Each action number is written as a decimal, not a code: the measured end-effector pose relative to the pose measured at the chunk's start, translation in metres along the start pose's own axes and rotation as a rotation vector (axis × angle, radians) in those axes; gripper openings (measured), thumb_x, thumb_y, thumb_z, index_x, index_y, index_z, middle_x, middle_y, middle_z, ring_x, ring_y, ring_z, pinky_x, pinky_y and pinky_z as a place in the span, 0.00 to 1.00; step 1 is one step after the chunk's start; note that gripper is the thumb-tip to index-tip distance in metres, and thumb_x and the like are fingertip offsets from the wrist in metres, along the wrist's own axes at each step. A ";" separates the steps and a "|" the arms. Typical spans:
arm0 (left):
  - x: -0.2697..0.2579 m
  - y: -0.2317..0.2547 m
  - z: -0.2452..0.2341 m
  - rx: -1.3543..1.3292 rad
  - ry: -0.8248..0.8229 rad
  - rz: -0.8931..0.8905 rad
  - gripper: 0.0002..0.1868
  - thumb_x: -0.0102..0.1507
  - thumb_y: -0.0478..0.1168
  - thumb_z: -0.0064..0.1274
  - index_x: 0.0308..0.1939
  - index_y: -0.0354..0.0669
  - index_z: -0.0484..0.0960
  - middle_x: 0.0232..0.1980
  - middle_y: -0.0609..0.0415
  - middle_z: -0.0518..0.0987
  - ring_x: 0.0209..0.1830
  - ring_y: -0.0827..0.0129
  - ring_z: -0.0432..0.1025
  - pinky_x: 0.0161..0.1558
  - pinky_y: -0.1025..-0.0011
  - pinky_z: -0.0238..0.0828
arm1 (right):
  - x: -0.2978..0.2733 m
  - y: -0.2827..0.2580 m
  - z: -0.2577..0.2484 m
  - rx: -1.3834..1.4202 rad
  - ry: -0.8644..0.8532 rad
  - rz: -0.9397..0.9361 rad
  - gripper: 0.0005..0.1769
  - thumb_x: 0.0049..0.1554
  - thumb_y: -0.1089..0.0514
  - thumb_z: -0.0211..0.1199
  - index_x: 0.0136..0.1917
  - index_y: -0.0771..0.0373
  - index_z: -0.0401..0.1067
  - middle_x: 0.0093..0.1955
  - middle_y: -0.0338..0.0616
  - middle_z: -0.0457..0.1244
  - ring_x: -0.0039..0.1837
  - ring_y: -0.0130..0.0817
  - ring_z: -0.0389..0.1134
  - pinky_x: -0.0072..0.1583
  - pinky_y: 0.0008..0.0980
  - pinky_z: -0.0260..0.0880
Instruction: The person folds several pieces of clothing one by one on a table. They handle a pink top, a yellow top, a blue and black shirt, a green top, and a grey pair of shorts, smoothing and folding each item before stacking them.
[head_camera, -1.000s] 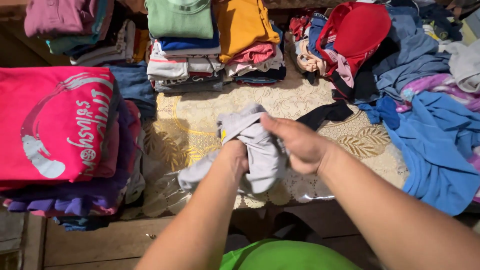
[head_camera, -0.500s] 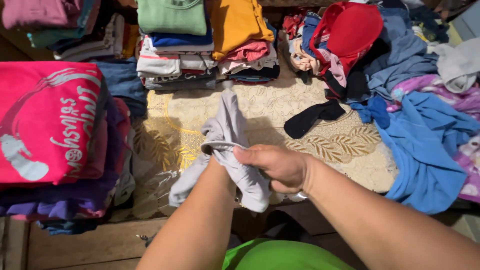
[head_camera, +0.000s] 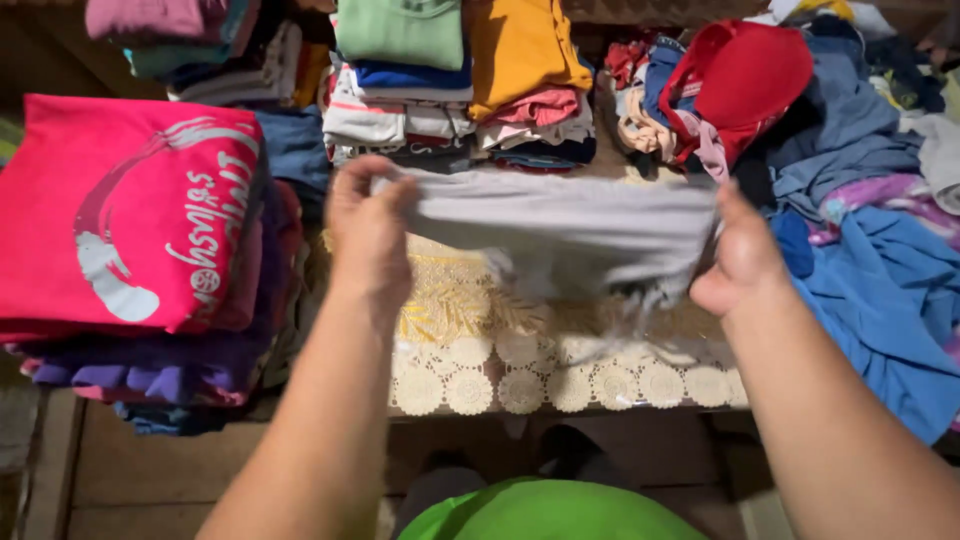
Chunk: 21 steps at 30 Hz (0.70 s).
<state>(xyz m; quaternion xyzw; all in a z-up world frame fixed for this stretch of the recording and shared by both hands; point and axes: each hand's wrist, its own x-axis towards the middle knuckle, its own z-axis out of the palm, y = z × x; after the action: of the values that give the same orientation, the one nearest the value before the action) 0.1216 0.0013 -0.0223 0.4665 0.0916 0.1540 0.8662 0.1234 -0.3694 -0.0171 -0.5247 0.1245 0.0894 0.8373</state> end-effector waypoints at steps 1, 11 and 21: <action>0.002 0.012 -0.006 0.369 0.136 0.200 0.19 0.58 0.28 0.60 0.50 0.41 0.72 0.45 0.50 0.75 0.42 0.63 0.72 0.46 0.66 0.71 | -0.010 -0.007 0.013 0.038 -0.116 -0.079 0.31 0.69 0.37 0.38 0.70 0.60 0.66 0.70 0.50 0.64 0.72 0.48 0.65 0.74 0.53 0.62; -0.073 -0.002 0.050 0.786 -0.461 0.168 0.26 0.61 0.39 0.57 0.63 0.39 0.72 0.48 0.44 0.83 0.46 0.64 0.78 0.48 0.67 0.75 | -0.054 0.041 0.112 -0.129 -0.388 0.069 0.30 0.63 0.42 0.43 0.68 0.61 0.69 0.67 0.47 0.67 0.67 0.31 0.67 0.64 0.28 0.68; -0.046 0.003 0.002 0.703 -0.376 -0.168 0.19 0.66 0.32 0.39 0.54 0.46 0.83 0.27 0.60 0.72 0.20 0.80 0.61 0.22 0.75 0.57 | -0.033 0.095 0.064 -0.579 -0.229 0.324 0.28 0.53 0.58 0.61 0.68 0.56 0.70 0.58 0.43 0.69 0.57 0.31 0.69 0.60 0.36 0.67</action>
<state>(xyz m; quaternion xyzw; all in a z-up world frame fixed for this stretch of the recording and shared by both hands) 0.0788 -0.0149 -0.0176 0.7451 0.0166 -0.0459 0.6651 0.0728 -0.2717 -0.0615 -0.7005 0.0809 0.3113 0.6371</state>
